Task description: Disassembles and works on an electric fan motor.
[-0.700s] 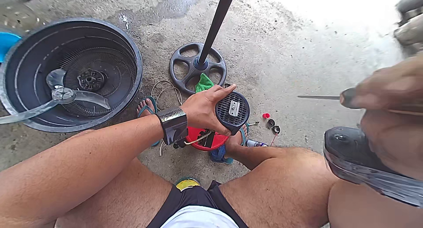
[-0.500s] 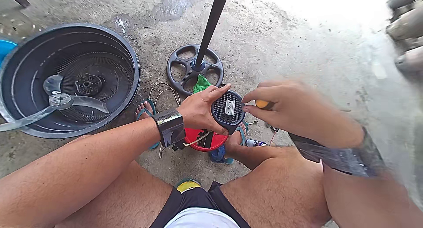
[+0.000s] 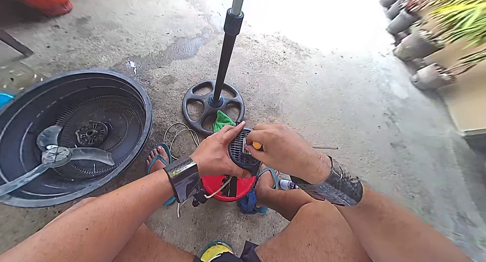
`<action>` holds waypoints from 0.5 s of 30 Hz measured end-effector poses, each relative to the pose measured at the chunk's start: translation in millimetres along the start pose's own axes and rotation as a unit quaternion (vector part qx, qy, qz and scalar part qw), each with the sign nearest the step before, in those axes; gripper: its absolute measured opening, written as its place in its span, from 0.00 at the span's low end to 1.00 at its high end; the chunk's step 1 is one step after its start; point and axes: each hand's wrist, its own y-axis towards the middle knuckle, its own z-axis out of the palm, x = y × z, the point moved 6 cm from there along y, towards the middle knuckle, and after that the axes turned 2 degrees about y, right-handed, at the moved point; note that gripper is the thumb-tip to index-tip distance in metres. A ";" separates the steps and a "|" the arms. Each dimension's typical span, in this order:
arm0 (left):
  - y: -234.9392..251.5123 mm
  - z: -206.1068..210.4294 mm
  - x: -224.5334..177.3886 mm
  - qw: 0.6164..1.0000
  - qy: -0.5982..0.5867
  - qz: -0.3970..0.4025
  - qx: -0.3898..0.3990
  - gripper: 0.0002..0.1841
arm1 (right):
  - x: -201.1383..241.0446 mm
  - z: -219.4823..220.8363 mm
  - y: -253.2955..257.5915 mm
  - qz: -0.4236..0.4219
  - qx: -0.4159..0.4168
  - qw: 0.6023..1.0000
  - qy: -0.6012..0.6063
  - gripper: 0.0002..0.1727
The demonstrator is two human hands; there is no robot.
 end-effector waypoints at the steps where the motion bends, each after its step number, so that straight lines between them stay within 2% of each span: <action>1: -0.1 -0.3 -0.6 1.000 -0.001 -0.002 0.002 0.70 | 0.9 -0.7 1.7 0.010 0.018 1.000 0.004 0.11; 5: -0.6 0.1 -1.7 1.000 0.000 -0.009 0.009 0.70 | -0.7 -0.9 4.3 0.042 0.055 0.997 0.040 0.10; 11: -0.2 0.6 1.6 1.000 0.000 -0.013 0.009 0.69 | -2.0 -0.3 -1.9 0.016 -0.013 0.999 0.026 0.12; 15: 1.1 2.9 1.4 1.000 -0.001 -0.010 0.011 0.69 | 0.0 0.1 -1.4 0.026 -0.002 1.000 -0.001 0.10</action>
